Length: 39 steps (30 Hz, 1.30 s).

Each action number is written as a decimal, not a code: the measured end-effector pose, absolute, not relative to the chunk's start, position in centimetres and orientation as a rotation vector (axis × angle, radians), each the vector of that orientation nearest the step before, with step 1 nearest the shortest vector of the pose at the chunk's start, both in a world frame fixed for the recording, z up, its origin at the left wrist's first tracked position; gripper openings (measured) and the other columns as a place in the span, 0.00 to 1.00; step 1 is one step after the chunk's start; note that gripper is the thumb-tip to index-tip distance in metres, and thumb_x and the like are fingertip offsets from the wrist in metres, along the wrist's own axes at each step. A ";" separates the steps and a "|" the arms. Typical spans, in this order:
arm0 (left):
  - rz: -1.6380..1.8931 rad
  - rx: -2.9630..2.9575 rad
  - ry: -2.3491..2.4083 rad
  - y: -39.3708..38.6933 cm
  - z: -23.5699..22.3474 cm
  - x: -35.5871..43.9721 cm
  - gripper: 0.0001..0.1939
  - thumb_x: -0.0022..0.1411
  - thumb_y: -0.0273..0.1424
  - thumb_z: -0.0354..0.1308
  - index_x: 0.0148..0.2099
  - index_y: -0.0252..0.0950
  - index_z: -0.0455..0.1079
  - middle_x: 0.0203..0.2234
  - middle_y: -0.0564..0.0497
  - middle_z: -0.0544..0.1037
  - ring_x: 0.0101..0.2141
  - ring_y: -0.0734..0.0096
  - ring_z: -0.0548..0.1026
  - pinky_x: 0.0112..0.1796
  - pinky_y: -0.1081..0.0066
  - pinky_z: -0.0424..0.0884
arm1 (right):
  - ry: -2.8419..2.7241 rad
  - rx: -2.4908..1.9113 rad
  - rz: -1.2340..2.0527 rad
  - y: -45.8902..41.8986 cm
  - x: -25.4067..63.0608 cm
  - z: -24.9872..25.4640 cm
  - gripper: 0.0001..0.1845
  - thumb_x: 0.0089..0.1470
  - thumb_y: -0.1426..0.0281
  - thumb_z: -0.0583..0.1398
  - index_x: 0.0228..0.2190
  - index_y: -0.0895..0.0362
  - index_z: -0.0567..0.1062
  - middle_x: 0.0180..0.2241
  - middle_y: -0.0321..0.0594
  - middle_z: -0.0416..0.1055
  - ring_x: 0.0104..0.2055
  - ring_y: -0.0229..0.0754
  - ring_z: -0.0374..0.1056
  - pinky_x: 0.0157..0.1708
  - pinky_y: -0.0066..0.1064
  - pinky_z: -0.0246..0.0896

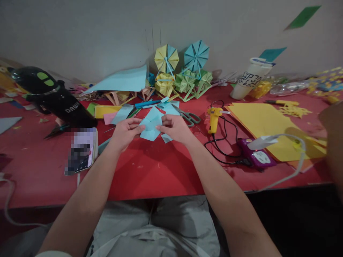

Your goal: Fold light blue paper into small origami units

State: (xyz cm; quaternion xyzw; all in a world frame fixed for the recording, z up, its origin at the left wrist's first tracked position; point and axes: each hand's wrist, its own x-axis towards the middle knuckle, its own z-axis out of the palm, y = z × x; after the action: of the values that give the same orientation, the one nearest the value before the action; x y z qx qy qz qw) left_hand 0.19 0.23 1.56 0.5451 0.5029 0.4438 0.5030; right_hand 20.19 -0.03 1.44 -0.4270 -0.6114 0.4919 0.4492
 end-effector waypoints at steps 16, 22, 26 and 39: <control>1.098 1.490 1.112 0.3 1.1 0.2 0.20 0.48 0.36 0.69 0.44 0.33 0.76 0.41 0.43 0.81 0.43 0.59 0.78 0.45 0.60 0.75 | -1.533 -1.061 1.199 0.2 20.6 0.9 0.22 0.37 0.57 0.72 0.24 0.58 0.70 0.23 0.36 0.71 0.26 0.36 0.68 0.28 0.30 0.71; 1.197 1.411 1.129 0.7 0.7 0.0 0.19 0.44 0.36 0.71 0.39 0.33 0.77 0.34 0.45 0.82 0.39 0.59 0.80 0.41 0.60 0.77 | -1.500 -1.054 1.182 0.2 20.4 1.0 0.22 0.36 0.57 0.72 0.26 0.58 0.72 0.25 0.36 0.73 0.26 0.35 0.68 0.28 0.30 0.70; 1.214 1.417 1.132 0.6 0.8 0.1 0.19 0.44 0.36 0.71 0.39 0.33 0.78 0.32 0.46 0.82 0.37 0.59 0.80 0.39 0.60 0.79 | -1.502 -1.056 1.205 0.0 20.0 0.9 0.23 0.37 0.55 0.72 0.29 0.58 0.75 0.28 0.39 0.76 0.29 0.38 0.70 0.31 0.31 0.70; 1.230 1.470 1.101 0.6 0.7 0.2 0.19 0.45 0.38 0.71 0.39 0.34 0.78 0.32 0.46 0.82 0.37 0.61 0.80 0.38 0.62 0.79 | -1.552 -1.149 1.191 0.0 19.8 1.1 0.24 0.40 0.51 0.69 0.26 0.60 0.77 0.23 0.39 0.73 0.23 0.36 0.66 0.24 0.29 0.65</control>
State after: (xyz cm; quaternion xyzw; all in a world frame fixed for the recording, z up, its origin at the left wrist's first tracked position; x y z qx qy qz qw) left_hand 0.20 0.62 0.68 0.5942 0.4451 0.4971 0.4491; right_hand 19.83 0.01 1.13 -0.4592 -0.6198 0.4756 0.4228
